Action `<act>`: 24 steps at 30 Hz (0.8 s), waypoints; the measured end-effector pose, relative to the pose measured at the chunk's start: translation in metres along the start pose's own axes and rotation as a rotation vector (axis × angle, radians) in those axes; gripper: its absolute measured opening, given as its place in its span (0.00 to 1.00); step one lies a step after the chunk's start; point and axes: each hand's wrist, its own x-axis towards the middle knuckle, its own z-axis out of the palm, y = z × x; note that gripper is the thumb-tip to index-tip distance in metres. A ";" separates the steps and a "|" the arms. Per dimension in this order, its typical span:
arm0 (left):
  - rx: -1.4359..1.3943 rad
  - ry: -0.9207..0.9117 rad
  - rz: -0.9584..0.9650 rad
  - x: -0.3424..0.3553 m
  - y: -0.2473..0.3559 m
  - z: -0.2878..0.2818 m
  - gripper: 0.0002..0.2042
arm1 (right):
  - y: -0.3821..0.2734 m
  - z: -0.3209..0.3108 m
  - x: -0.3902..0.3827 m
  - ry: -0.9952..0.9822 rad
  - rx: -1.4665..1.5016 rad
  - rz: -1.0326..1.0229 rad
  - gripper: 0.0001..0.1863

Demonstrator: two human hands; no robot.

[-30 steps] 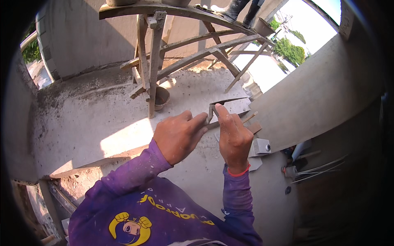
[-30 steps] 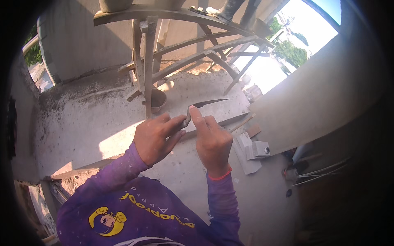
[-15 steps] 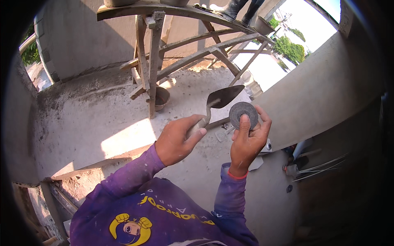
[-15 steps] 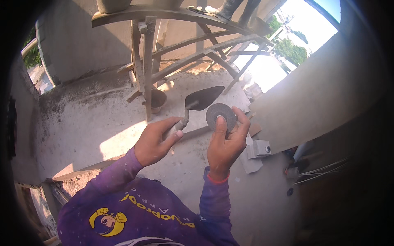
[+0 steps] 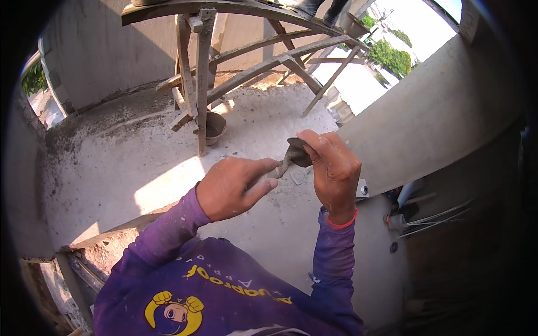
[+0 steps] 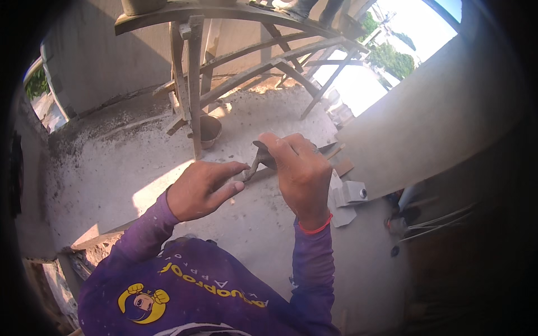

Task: The person smooths a vertical wall surface with a trowel, moving the tool in consistent strokes to even the plaster. The person then steps back and scrapes excess material from the trowel using a small metal object.

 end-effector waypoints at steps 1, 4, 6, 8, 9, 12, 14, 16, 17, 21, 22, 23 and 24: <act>0.002 -0.009 -0.005 0.000 0.001 -0.002 0.19 | 0.001 -0.004 0.002 0.040 0.008 0.024 0.15; 0.027 -0.016 0.025 0.002 0.006 -0.006 0.19 | 0.002 -0.012 0.005 0.077 -0.001 0.018 0.18; 0.046 -0.016 0.057 0.003 0.005 -0.003 0.19 | -0.001 -0.013 0.005 -0.011 -0.048 -0.088 0.19; 0.077 -0.018 0.091 0.003 0.001 -0.002 0.19 | -0.001 -0.016 0.004 -0.056 -0.064 -0.080 0.20; 0.092 -0.014 0.096 0.003 0.002 -0.002 0.18 | 0.000 -0.018 0.003 -0.078 -0.072 -0.075 0.20; 0.129 -0.018 0.105 0.003 0.006 0.000 0.18 | 0.002 -0.023 0.003 -0.085 -0.091 -0.076 0.17; 0.170 -0.045 0.110 0.006 0.006 -0.001 0.17 | -0.004 -0.017 0.000 -0.170 -0.136 -0.126 0.20; 0.167 -0.043 0.114 0.004 0.006 0.004 0.17 | -0.003 -0.015 -0.004 -0.156 -0.140 -0.127 0.22; 0.167 -0.044 0.117 0.004 0.007 0.005 0.17 | 0.005 -0.014 -0.006 -0.100 -0.123 -0.103 0.23; 0.194 -0.043 0.110 0.006 0.014 0.003 0.16 | 0.003 -0.013 -0.010 -0.063 -0.129 -0.138 0.25; 0.210 -0.066 0.107 0.007 0.013 0.004 0.16 | 0.002 -0.012 -0.010 -0.079 -0.116 -0.140 0.26; 0.226 -0.088 0.104 0.007 0.014 0.004 0.16 | 0.001 -0.011 -0.010 -0.094 -0.103 -0.141 0.26; 0.226 -0.096 0.094 0.007 0.016 0.004 0.16 | 0.000 -0.010 -0.010 -0.109 -0.089 -0.142 0.26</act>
